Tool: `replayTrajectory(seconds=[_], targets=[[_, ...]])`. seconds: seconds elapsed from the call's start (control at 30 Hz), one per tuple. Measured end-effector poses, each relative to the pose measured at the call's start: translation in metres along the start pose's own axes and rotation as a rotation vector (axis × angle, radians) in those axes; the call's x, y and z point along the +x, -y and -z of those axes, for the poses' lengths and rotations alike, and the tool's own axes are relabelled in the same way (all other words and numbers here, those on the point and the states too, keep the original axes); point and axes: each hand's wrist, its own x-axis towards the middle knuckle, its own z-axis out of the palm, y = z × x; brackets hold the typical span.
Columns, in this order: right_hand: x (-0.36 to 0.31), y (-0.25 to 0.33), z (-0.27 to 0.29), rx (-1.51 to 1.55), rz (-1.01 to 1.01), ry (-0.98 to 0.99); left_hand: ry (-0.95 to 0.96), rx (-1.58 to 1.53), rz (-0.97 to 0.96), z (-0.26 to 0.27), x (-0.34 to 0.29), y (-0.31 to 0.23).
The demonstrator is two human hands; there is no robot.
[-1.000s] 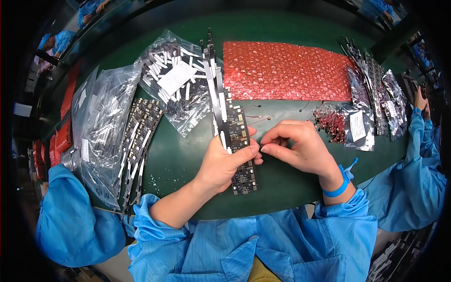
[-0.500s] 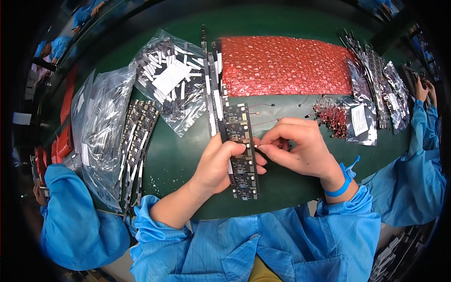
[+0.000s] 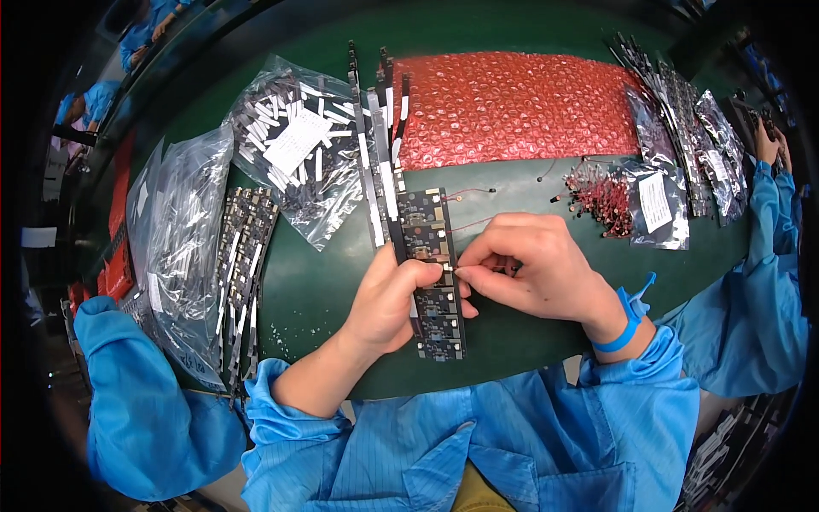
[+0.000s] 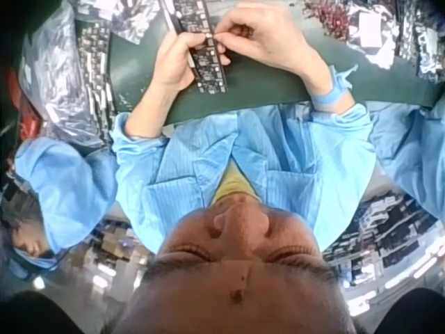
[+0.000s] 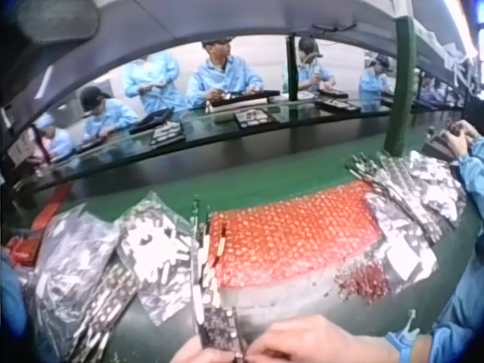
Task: The person picks up circuit boards, attaches small wired components onto the boards one by one by hand, and sets the assembled boards on the workbench.
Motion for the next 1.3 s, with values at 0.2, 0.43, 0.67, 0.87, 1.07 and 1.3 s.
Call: replayTrajectory(seconds=[0.2, 0.43, 0.67, 0.87, 1.07, 1.3], targets=[[0.0, 0.0, 0.0, -0.005, -0.02, 0.004, -0.011, 0.026, -0.006, -0.001, 0.0, 0.0], [0.0, 0.0, -0.001, -0.011, -0.042, 0.008, -0.024, 0.091, -0.036, -0.002, 0.0, 0.001], [0.003, 0.005, 0.006, 0.165, -0.293, 0.108, 0.032, 0.198, -0.108, 0.002, -0.001, 0.004], [0.0, -0.003, 0.002, 0.541, -0.463, 0.159, 0.11, 0.258, -0.182, 0.003, 0.0, 0.007], [0.002, -0.007, 0.005, 0.675, -0.517, 0.3, 0.188, 0.298, -0.17, 0.006, -0.001, 0.006], [0.0, -0.013, -0.001, 0.82, -0.532, 0.286, 0.222, 0.275, -0.179, 0.006, 0.002, 0.009]])
